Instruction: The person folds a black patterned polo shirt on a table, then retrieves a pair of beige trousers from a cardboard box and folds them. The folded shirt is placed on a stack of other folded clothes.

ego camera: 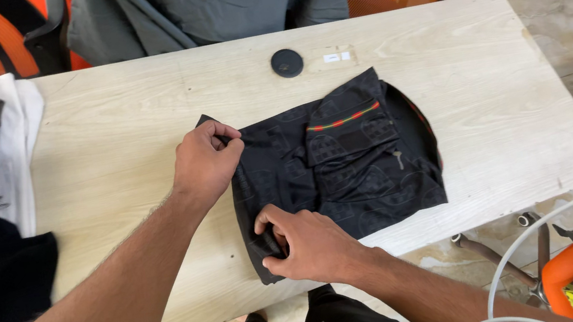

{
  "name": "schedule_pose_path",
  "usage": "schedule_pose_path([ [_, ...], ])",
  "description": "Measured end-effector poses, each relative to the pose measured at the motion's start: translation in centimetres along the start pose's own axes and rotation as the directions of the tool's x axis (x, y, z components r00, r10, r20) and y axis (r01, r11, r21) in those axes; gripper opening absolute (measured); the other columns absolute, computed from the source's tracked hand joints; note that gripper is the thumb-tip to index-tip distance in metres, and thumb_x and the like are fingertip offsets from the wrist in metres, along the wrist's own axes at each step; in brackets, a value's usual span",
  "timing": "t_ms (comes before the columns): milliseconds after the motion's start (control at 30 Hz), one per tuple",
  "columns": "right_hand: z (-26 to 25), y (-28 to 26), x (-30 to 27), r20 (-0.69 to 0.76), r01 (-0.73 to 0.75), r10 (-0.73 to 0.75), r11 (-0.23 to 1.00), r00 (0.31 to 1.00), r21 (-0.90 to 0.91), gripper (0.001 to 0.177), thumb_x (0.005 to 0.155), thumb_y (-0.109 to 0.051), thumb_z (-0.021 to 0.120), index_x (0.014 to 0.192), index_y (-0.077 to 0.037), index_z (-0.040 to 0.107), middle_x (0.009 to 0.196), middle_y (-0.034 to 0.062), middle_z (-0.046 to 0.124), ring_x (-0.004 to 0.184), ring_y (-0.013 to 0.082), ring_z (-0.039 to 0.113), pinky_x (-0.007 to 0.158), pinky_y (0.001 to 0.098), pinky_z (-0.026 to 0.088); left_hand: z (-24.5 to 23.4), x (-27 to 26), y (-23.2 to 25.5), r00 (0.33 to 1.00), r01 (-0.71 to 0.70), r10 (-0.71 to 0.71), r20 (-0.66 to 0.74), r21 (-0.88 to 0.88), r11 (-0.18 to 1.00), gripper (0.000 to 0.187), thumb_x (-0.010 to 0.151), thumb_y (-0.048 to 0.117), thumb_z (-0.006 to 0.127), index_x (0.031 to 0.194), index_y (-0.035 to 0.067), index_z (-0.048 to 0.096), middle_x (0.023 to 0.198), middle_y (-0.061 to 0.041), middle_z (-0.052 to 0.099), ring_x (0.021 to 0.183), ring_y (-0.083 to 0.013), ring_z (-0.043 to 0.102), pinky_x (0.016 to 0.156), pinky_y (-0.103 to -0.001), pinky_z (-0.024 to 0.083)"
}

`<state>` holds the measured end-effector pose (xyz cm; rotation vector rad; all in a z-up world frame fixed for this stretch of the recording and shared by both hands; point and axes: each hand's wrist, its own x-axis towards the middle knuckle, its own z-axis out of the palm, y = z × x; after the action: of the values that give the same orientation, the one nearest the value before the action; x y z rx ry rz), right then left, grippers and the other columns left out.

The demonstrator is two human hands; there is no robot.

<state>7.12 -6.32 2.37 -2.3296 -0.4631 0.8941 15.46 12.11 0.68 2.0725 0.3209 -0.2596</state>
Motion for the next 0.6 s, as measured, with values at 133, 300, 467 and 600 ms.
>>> schedule_pose_path([
  [133,-1.7,1.1,-2.0,-0.039,0.051,-0.048,0.995,0.998,0.089,0.059,0.082,-0.02,0.07,0.138,-0.017,0.052,0.056,0.0032,0.058,0.049,0.0195,0.06,0.054,0.0379,0.049,2.0,0.0,2.3,1.0,-0.007,0.008,-0.03,0.02,1.0,0.017,0.089,0.015,0.065,0.103,0.008,0.071,0.069,0.0,0.064,0.062,-0.0096,0.059,0.062,-0.03,0.052],
  [300,-4.0,2.9,-3.6,-0.001,0.0,0.0,0.994,1.0,0.111,0.06,0.084,-0.017,0.063,0.144,-0.022,0.056,0.052,0.005,0.056,0.042,0.0155,0.053,0.05,0.0349,0.048,4.1,0.2,4.8,0.997,-0.045,0.049,-0.051,0.077,0.996,0.016,0.088,0.016,0.066,0.101,0.009,0.073,0.068,0.001,0.064,0.062,-0.0098,0.06,0.064,-0.032,0.053],
  [467,-5.7,5.3,-4.6,-0.057,0.048,-0.041,0.989,0.998,0.141,0.046,0.081,-0.013,0.062,0.126,-0.015,0.071,0.055,0.004,0.062,0.041,0.0126,0.051,0.049,0.0305,0.046,6.3,0.7,6.9,0.99,-0.103,0.113,-0.087,0.116,0.988,0.015,0.087,0.019,0.067,0.097,0.011,0.077,0.066,0.002,0.066,0.062,-0.0104,0.062,0.065,-0.032,0.053],
  [600,-7.1,7.7,-5.2,-0.095,0.051,-0.037,0.987,0.995,0.153,0.039,0.081,-0.013,0.062,0.117,-0.011,0.074,0.058,0.0025,0.065,0.044,0.0102,0.054,0.049,0.0304,0.046,8.6,1.7,8.8,0.993,-0.1,0.106,-0.047,0.127,0.987,0.016,0.088,0.019,0.067,0.097,0.012,0.077,0.067,0.001,0.067,0.063,-0.0102,0.063,0.067,-0.032,0.055],
])
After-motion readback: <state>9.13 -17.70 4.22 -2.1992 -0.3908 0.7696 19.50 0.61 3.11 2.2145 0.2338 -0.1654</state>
